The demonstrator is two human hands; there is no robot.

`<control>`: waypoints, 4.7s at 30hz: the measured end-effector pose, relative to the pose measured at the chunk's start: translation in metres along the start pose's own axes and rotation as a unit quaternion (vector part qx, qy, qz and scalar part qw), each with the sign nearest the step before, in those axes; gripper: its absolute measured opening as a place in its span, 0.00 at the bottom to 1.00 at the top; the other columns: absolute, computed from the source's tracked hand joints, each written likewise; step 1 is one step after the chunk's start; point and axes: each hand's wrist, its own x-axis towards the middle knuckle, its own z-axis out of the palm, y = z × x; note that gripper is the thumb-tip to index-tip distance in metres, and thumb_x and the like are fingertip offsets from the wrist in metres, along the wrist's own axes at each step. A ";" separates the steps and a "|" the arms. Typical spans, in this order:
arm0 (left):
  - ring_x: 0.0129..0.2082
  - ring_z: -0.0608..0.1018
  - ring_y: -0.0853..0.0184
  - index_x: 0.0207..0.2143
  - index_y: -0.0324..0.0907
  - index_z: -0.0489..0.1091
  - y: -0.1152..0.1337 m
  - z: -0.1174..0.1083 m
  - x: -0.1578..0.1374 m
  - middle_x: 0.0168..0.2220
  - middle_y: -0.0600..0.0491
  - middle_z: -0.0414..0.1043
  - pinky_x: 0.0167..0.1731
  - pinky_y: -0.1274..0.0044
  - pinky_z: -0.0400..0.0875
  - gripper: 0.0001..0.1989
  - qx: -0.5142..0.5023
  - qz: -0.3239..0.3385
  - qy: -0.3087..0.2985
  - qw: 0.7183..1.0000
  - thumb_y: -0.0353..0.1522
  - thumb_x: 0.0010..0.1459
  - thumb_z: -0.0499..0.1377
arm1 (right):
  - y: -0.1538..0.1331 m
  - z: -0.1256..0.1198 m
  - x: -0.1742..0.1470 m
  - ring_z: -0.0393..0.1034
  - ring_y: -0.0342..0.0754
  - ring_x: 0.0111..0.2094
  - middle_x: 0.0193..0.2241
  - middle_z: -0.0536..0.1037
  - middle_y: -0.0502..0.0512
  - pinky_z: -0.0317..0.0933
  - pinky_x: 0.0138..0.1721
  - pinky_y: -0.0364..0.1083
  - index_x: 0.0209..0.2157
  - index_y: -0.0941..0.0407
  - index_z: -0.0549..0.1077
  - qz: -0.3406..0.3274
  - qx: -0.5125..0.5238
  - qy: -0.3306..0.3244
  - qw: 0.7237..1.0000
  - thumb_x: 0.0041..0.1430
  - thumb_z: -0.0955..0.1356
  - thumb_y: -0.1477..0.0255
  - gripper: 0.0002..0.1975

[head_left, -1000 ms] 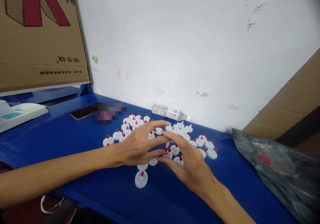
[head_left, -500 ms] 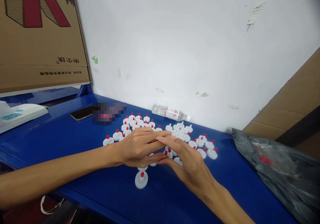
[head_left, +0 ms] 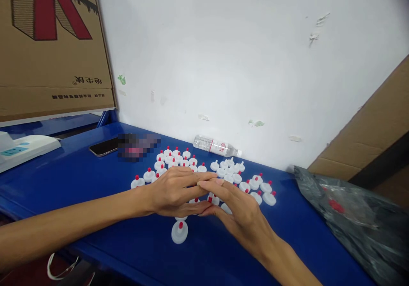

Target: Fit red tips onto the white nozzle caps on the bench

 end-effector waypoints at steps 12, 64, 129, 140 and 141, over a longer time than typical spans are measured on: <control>0.37 0.84 0.63 0.52 0.38 0.73 0.000 -0.008 0.006 0.50 0.43 0.82 0.35 0.71 0.79 0.12 0.013 -0.028 -0.018 0.999 0.32 0.69 0.59 | 0.007 -0.002 0.001 0.77 0.47 0.55 0.54 0.80 0.58 0.75 0.52 0.46 0.65 0.51 0.60 -0.007 -0.084 0.004 0.996 0.72 0.66 0.73 0.24; 0.47 0.73 0.58 0.47 0.40 0.75 -0.016 0.003 -0.008 0.44 0.47 0.77 0.50 0.67 0.63 0.11 -0.020 -0.054 -0.317 0.947 0.21 0.65 0.59 | 0.087 -0.051 -0.030 0.78 0.55 0.41 0.35 0.82 0.57 0.67 0.46 0.54 0.36 0.51 0.76 0.278 -0.233 -0.132 0.923 0.75 0.49 0.55 0.30; 0.39 0.80 0.66 0.52 0.39 0.72 -0.020 0.007 -0.010 0.41 0.47 0.79 0.38 0.76 0.76 0.13 -0.085 -0.109 -0.074 0.988 0.22 0.71 0.52 | 0.030 0.005 0.011 0.79 0.51 0.43 0.41 0.80 0.56 0.74 0.43 0.50 0.41 0.54 0.65 -0.037 -0.183 -0.021 0.982 0.70 0.66 0.78 0.05; 0.33 0.77 0.65 0.42 0.36 0.74 -0.021 0.008 -0.006 0.35 0.48 0.77 0.35 0.73 0.74 0.14 -0.019 -0.120 -0.095 0.988 0.31 0.75 0.49 | 0.025 0.006 0.008 0.75 0.52 0.56 0.54 0.79 0.63 0.73 0.54 0.50 0.50 0.55 0.69 -0.070 -0.180 0.052 0.980 0.66 0.68 0.84 0.15; 0.32 0.77 0.65 0.42 0.36 0.73 -0.019 0.008 -0.005 0.34 0.49 0.76 0.36 0.74 0.73 0.13 -0.019 -0.121 -0.094 0.988 0.31 0.75 0.49 | 0.025 0.006 0.008 0.74 0.52 0.57 0.55 0.78 0.63 0.72 0.55 0.50 0.51 0.55 0.70 -0.069 -0.175 0.054 0.981 0.66 0.67 0.85 0.16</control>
